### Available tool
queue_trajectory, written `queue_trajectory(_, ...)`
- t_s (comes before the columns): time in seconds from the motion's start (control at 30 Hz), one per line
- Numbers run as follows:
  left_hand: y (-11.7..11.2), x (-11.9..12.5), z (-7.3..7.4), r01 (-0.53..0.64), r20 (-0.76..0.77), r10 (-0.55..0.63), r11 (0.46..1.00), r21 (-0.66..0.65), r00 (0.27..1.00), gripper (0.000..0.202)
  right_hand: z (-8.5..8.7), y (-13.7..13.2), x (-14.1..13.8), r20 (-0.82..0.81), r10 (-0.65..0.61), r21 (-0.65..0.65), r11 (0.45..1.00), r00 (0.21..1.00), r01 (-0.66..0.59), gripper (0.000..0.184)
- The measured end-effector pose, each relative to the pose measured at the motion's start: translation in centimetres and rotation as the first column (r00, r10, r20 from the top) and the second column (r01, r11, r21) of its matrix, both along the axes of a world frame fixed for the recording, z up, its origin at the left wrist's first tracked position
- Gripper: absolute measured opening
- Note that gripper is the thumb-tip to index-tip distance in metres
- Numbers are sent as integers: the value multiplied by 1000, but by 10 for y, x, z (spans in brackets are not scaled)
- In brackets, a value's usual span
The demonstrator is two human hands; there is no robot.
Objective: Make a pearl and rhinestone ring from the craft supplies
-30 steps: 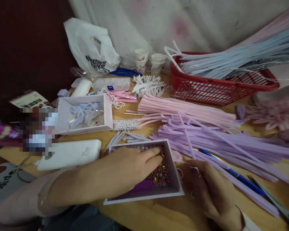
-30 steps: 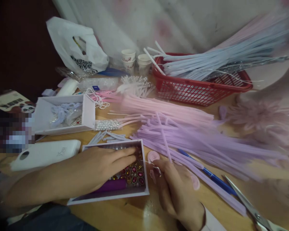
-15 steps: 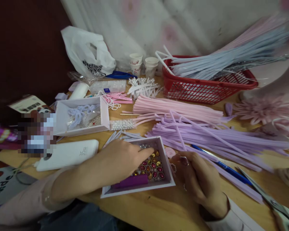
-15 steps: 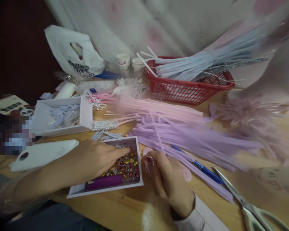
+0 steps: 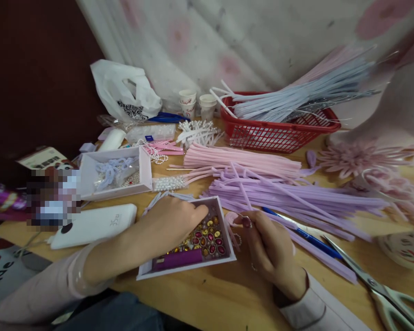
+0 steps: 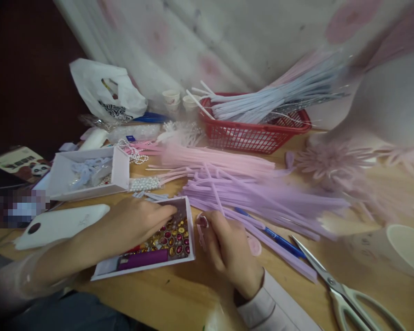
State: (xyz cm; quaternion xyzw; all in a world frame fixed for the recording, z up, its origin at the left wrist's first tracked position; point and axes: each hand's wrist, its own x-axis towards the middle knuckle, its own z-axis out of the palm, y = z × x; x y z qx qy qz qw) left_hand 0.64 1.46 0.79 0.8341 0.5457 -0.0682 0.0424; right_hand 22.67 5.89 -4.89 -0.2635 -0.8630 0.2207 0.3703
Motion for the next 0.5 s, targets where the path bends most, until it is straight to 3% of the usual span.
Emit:
queue_trajectory(0.27,1,7,-3,-42,-47,41,999,-33,998,17,-3,-2,0,23,33,-11,999,999,-32,14)
queue_trajectory(0.5,3,7,-8,-14,29,16,998,-65,999,16,-3,-2,-1,48,35,14,999,998,-36,15)
